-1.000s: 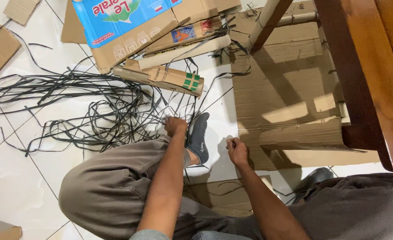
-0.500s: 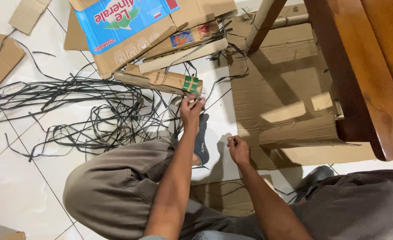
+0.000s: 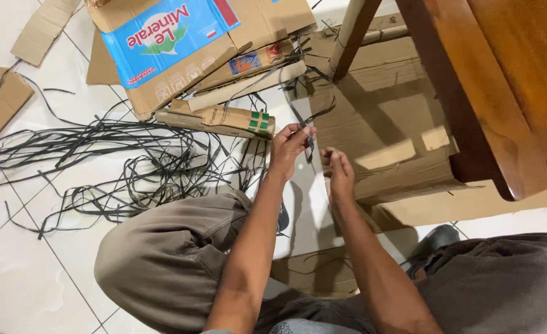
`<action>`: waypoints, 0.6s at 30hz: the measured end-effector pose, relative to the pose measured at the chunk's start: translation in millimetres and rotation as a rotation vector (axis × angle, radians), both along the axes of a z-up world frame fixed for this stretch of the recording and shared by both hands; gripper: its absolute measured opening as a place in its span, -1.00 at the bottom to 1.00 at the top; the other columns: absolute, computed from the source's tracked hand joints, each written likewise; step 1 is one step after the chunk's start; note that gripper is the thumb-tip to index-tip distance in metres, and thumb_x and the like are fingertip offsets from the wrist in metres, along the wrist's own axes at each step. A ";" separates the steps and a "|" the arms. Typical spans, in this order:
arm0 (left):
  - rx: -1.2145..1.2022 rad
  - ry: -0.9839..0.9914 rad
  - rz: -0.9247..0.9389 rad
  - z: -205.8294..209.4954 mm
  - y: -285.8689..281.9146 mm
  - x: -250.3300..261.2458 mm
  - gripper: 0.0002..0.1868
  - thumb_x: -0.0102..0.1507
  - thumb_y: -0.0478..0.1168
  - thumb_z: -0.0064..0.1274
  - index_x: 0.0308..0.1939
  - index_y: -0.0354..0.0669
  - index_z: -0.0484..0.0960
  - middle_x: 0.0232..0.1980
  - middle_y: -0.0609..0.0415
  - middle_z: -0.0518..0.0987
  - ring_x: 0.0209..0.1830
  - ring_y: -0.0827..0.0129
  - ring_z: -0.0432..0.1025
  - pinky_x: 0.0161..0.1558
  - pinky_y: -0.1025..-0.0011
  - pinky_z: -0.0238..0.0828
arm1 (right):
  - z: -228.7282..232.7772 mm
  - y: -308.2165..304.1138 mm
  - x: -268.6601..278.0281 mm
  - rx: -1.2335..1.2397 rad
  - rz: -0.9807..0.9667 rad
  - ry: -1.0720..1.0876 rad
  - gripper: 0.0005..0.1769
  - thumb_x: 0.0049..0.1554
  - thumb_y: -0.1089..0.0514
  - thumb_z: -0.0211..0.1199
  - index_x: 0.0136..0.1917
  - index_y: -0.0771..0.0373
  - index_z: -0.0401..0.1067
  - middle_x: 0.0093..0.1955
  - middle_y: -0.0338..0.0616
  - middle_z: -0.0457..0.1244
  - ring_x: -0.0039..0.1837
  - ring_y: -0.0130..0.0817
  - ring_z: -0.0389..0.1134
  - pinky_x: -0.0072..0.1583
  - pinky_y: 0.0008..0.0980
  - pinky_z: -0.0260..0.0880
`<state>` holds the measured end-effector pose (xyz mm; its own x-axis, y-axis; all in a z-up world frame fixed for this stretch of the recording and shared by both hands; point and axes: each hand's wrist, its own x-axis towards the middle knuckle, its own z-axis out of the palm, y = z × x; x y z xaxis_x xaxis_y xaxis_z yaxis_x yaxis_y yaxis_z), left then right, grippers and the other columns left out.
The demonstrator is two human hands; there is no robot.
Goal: Wrapping a wooden furniture leg with cardboard and securing it with plastic straps
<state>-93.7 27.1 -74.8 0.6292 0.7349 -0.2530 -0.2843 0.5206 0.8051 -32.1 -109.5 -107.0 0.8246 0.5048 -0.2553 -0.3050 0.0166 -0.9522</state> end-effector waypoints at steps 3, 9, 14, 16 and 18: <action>0.111 0.104 -0.029 -6.1 -8.6 4.5 -0.79 0.19 -0.14 0.39 -0.22 -0.09 0.68 -0.29 0.14 0.62 -0.29 0.56 0.51 -0.12 0.52 0.51 | 31.3 -2.3 0.1 0.042 0.087 -0.041 -0.64 0.37 -0.05 0.01 0.28 0.14 0.44 0.09 -0.17 0.39 0.01 -0.43 0.34 -0.09 -0.55 0.17; 0.102 0.288 -0.020 -21.6 -25.9 6.1 -0.77 0.17 -0.14 0.37 -0.19 -0.15 0.72 -0.32 0.13 0.55 -0.30 0.56 0.43 -0.22 0.63 0.42 | -9.8 -14.9 -11.2 -0.016 0.174 -0.244 -0.87 0.27 0.13 0.32 -0.09 0.21 0.55 -0.35 -0.17 0.32 -0.26 -0.43 0.31 -0.15 -0.52 0.32; 0.097 0.357 0.018 -37.6 -32.4 10.4 -0.76 0.21 -0.10 0.33 -0.18 -0.17 0.71 -0.34 0.11 0.56 -0.31 0.54 0.48 -0.21 0.60 0.45 | 15.3 -45.8 -23.3 -0.254 0.170 -0.296 -0.72 0.33 0.01 0.19 -0.13 0.17 0.56 -0.42 -0.16 0.28 -0.27 -0.39 0.28 -0.14 -0.39 0.31; 0.097 0.375 0.029 -40.4 -36.1 13.5 -0.76 0.22 -0.09 0.32 -0.18 -0.17 0.72 -0.35 0.08 0.57 -0.31 0.51 0.50 -0.20 0.56 0.49 | 13.5 -56.3 -27.4 -0.375 0.178 -0.306 -0.67 0.34 -0.07 0.16 -0.11 0.13 0.58 -0.41 -0.14 0.28 -0.23 -0.35 0.28 -0.07 -0.31 0.32; 0.079 0.393 0.067 -37.4 -42.0 14.3 -0.76 0.27 -0.09 0.25 -0.14 -0.19 0.71 -0.32 0.06 0.56 -0.26 0.48 0.52 -0.16 0.51 0.51 | -8.6 -63.2 -27.4 -0.537 0.221 -0.317 -0.60 0.32 -0.25 0.10 -0.01 -0.03 0.63 -0.29 -0.13 0.40 -0.11 -0.18 0.41 0.07 -0.16 0.38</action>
<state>-79.4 -15.0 -112.2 0.4459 0.7979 -0.4056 0.0221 0.4432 0.8962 -59.6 -172.8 -115.6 0.7930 0.5409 -0.2804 0.0500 -0.5164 -0.8549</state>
